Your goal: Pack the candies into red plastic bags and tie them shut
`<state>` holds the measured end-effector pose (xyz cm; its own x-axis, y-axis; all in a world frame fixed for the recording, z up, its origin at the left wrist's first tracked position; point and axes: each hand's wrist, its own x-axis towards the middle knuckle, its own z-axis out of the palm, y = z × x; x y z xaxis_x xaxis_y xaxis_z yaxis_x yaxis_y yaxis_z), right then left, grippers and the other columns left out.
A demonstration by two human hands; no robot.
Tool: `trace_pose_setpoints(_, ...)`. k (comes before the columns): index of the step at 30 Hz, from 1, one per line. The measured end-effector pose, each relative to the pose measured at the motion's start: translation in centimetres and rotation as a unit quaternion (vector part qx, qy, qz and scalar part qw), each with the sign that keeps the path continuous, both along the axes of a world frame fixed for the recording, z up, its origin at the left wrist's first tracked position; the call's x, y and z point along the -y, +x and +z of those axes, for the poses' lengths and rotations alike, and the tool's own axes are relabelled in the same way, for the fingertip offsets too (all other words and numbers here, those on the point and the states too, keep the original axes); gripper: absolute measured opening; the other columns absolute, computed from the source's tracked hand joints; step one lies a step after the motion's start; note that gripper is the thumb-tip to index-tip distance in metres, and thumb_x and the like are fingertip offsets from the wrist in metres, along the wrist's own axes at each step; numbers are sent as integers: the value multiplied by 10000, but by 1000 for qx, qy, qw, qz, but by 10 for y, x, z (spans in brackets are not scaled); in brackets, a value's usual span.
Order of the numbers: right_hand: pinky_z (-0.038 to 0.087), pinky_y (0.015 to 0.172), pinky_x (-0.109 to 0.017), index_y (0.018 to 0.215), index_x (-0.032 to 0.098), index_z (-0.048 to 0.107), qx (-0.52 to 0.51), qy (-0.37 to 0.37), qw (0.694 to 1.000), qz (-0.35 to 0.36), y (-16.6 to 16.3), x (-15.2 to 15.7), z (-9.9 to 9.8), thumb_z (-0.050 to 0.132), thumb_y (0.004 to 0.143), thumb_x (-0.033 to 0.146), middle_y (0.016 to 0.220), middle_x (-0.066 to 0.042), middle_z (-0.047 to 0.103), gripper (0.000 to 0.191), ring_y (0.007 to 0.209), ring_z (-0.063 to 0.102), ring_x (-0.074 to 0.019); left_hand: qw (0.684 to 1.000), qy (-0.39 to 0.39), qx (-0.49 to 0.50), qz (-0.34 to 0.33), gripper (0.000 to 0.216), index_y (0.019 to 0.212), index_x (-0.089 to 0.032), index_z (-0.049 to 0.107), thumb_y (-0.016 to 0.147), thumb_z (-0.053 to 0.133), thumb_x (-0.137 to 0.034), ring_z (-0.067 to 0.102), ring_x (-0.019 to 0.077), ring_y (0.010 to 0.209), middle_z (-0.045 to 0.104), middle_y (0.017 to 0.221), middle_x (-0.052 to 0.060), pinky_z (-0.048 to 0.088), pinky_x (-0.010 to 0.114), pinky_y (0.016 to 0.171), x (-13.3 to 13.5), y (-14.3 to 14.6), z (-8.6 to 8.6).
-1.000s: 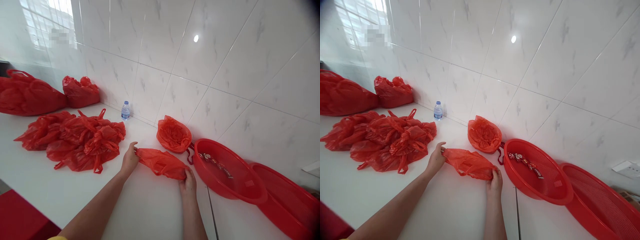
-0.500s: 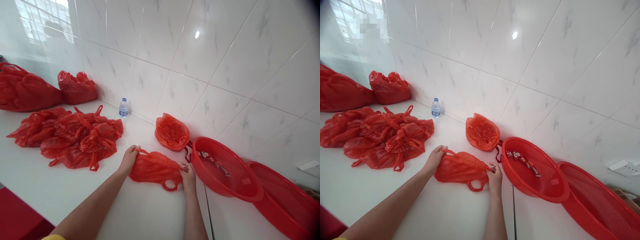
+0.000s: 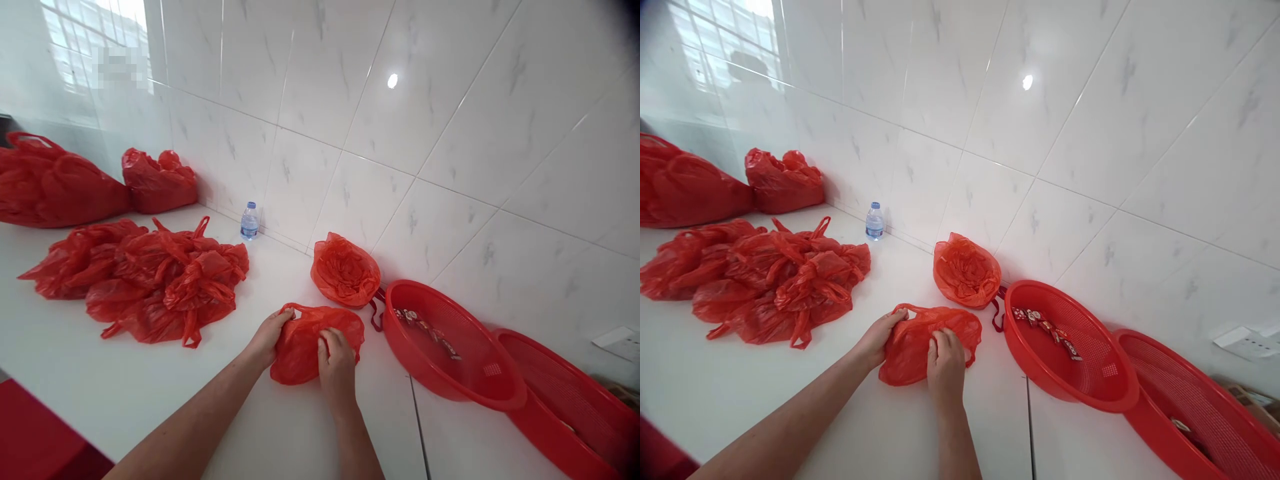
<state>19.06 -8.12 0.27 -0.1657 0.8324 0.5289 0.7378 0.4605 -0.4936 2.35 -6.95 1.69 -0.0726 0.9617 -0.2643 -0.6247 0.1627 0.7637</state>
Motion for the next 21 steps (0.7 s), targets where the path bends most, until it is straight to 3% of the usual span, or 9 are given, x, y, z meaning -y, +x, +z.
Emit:
trace_pose_setpoints(4, 439, 813, -376, 1113, 221, 614, 35, -110, 991, -70, 13, -15, -14, 465, 806, 229, 1067, -94, 641, 342, 982, 587, -257, 999, 11, 26, 23, 156, 693, -160, 548, 652, 656, -265, 536, 128, 523, 556, 606, -2, 454, 256, 519, 0, -27, 16)
trace_pose_setpoints(7, 447, 768, -369, 1146, 253, 604, 7, -168, 981, -101, 24, -20, -16, 554, 728, 258, 1054, -82, 662, 420, 966, 602, -273, 989, 46, -21, 137, 124, 769, -185, 548, 669, 608, -229, 567, 131, 666, 580, 733, -7, 466, 241, 625, 5, -48, 30)
trace_pose_setpoints(9, 444, 760, -360, 1132, 272, 611, 1, -170, 980, -100, 25, -21, -15, 615, 675, 291, 1109, -72, 644, 458, 998, 589, -278, 950, 92, -158, 251, 173, 850, -210, 570, 683, 611, -237, 569, 165, 847, 600, 882, 4, 459, 267, 744, 17, -48, 43)
trace_pose_setpoints(11, 440, 758, -350, 1145, 275, 603, 9, -159, 983, -95, 22, -20, -14, 655, 632, 311, 1191, -73, 602, 517, 1040, 567, -281, 889, 163, -312, 294, 197, 893, -230, 599, 698, 622, -250, 544, 198, 946, 604, 962, 15, 434, 296, 822, 33, -34, 55)
trace_pose_setpoints(12, 439, 754, -346, 1157, 272, 595, 15, -158, 983, -91, 20, -20, -14, 666, 619, 317, 1219, -74, 584, 544, 1050, 562, -280, 875, 205, -357, 254, 160, 864, -230, 618, 706, 620, -249, 550, 207, 919, 612, 926, 23, 433, 302, 816, 40, -23, 59)
trace_pose_setpoints(16, 431, 714, -334, 1125, 285, 607, 26, -167, 984, -55, 15, -15, -12, 666, 619, 326, 1183, -59, 606, 511, 1031, 570, -276, 866, 292, -393, -106, 73, 648, -223, 661, 702, 616, -202, 579, 209, 697, 629, 696, 33, 447, 310, 703, 41, 16, 51)
trace_pose_setpoints(17, 430, 697, -330, 1094, 294, 620, 18, -173, 984, -41, 17, -14, -11, 669, 622, 337, 1138, -49, 630, 476, 1003, 582, -271, 871, 271, -389, -125, 112, 554, -217, 627, 653, 649, -170, 569, 206, 650, 599, 611, 25, 443, 314, 691, 34, 20, 43)
trace_pose_setpoints(19, 427, 671, -326, 1022, 293, 647, -10, -177, 984, -32, 24, -11, -8, 660, 651, 394, 1019, -42, 672, 384, 921, 606, -259, 899, 212, -375, -78, 210, 452, -211, 555, 520, 706, -82, 561, 210, 631, 523, 514, -1, 439, 317, 687, 16, 18, 25)
trace_pose_setpoints(21, 417, 640, -327, 892, 261, 674, -31, -165, 983, -79, 34, -10, -4, 599, 719, 457, 863, -57, 688, 272, 799, 617, -244, 915, 178, -360, -34, 221, 460, -215, 532, 537, 697, -92, 561, 212, 622, 448, 468, -29, 436, 317, 661, -1, 7, 10)
